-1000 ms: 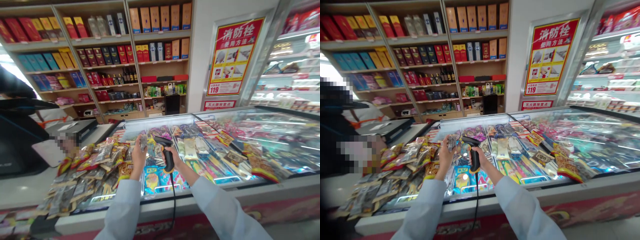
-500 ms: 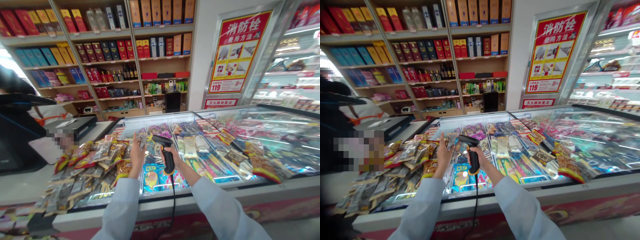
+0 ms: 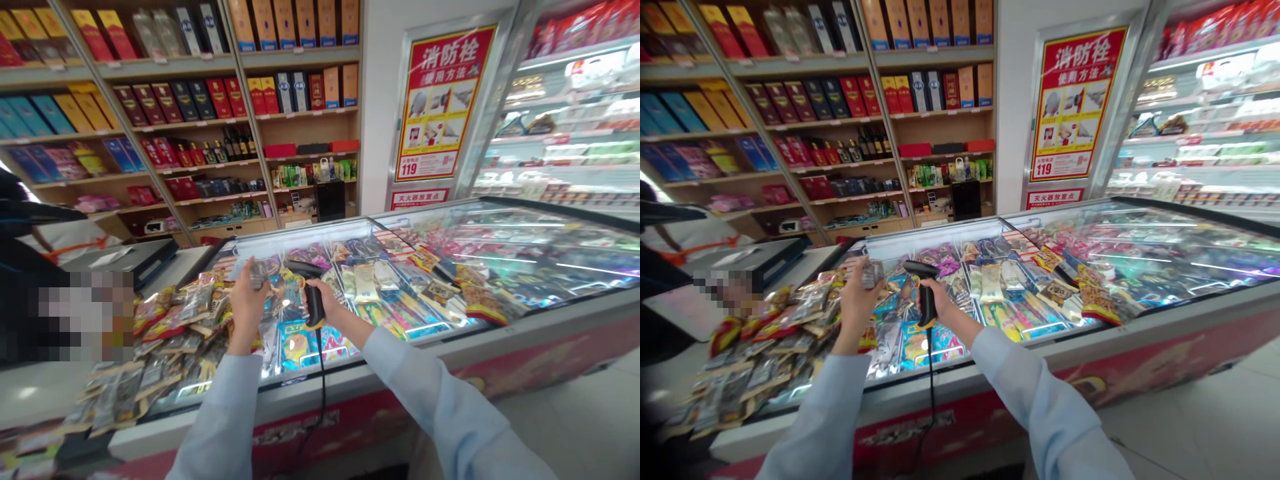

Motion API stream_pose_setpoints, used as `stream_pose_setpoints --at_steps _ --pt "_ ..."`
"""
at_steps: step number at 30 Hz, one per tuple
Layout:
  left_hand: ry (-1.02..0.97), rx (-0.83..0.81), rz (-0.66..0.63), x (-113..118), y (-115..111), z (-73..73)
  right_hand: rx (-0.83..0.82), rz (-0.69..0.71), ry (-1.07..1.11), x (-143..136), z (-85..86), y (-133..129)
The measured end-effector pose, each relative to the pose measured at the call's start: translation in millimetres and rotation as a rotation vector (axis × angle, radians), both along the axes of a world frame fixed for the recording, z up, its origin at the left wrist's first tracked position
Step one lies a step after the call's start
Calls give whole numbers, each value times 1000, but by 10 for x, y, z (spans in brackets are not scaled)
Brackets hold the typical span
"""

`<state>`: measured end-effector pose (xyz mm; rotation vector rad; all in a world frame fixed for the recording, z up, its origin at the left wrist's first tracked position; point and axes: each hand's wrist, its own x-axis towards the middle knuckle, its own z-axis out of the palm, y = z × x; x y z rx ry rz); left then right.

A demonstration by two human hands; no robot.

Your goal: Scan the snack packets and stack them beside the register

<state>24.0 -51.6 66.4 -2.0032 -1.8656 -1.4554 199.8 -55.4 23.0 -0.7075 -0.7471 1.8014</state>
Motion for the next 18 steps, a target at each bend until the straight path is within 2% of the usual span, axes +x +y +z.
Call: stream_pose_setpoints --at_steps 4,6,8,12,15,18 --pt "-3 32 94 -411 -45 397 1 8 66 -289 177 -41" --pt "-15 5 113 -650 -45 491 26 17 124 -469 221 -49" --pt "-45 -5 129 -877 -42 498 40 32 147 -661 219 -35" --pt "-32 6 196 -1233 -47 306 20 88 131 -1034 84 46" --pt "136 20 277 -1395 -88 70 0 124 136 -1242 -81 107" --pt "280 58 333 -1460 -164 -154 -30 144 158 -1330 -230 130"
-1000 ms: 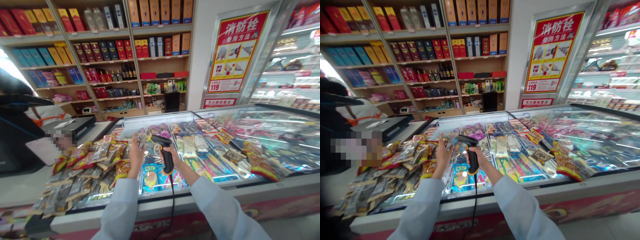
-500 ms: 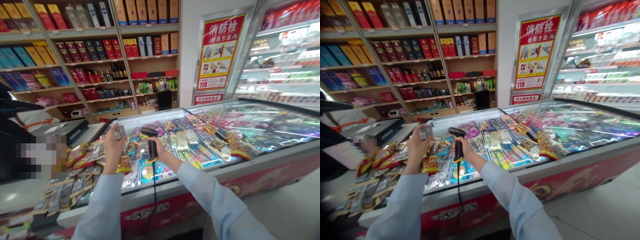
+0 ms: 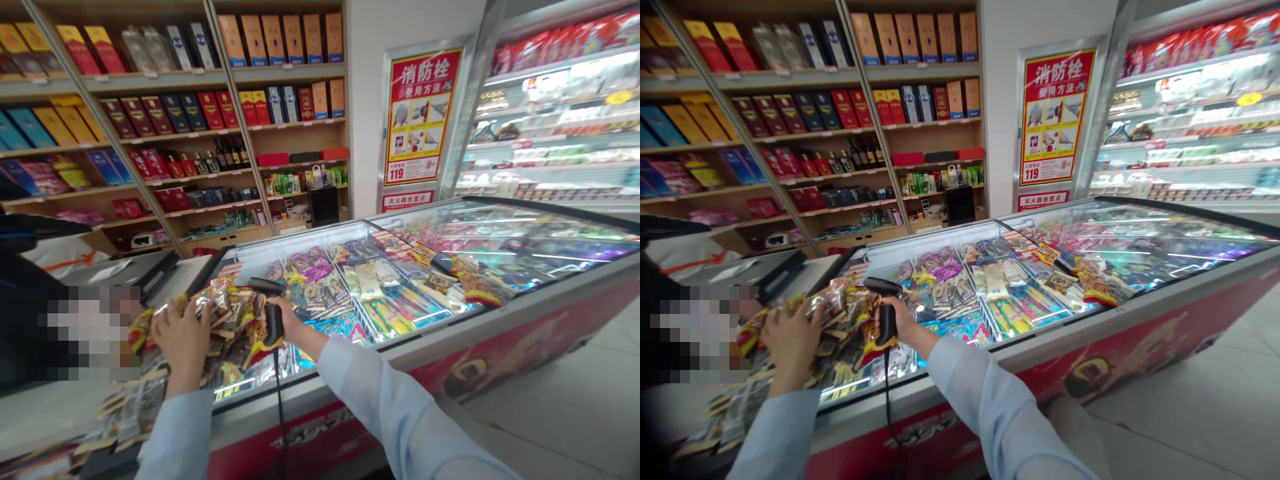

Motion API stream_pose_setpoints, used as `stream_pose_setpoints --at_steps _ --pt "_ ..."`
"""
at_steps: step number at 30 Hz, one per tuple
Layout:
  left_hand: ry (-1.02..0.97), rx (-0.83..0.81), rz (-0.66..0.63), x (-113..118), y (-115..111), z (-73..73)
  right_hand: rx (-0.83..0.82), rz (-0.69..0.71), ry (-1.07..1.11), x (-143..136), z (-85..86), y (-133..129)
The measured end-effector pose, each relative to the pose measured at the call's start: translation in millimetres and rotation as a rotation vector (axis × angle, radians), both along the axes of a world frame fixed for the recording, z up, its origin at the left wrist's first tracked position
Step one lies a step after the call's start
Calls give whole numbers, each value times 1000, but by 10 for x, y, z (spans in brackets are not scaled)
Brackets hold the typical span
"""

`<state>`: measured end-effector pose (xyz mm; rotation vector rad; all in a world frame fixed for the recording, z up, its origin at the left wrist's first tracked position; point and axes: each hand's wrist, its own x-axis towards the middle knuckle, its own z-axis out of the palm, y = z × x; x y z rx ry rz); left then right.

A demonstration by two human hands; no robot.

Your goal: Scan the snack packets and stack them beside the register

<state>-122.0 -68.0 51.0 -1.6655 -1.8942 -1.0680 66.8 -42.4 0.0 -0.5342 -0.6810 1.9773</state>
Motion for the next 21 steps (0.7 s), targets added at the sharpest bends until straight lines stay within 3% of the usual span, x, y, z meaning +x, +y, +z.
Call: stream_pose_setpoints --at_steps 4,8,21 --pt "45 2 -35 31 -68 -227 -9 29 41 29 -89 -20" --pt "35 54 -34 74 -70 -368 -3 33 40 63 -67 -51" --pt "-1 56 -37 88 -85 -396 -8 109 6 1 -164 95"
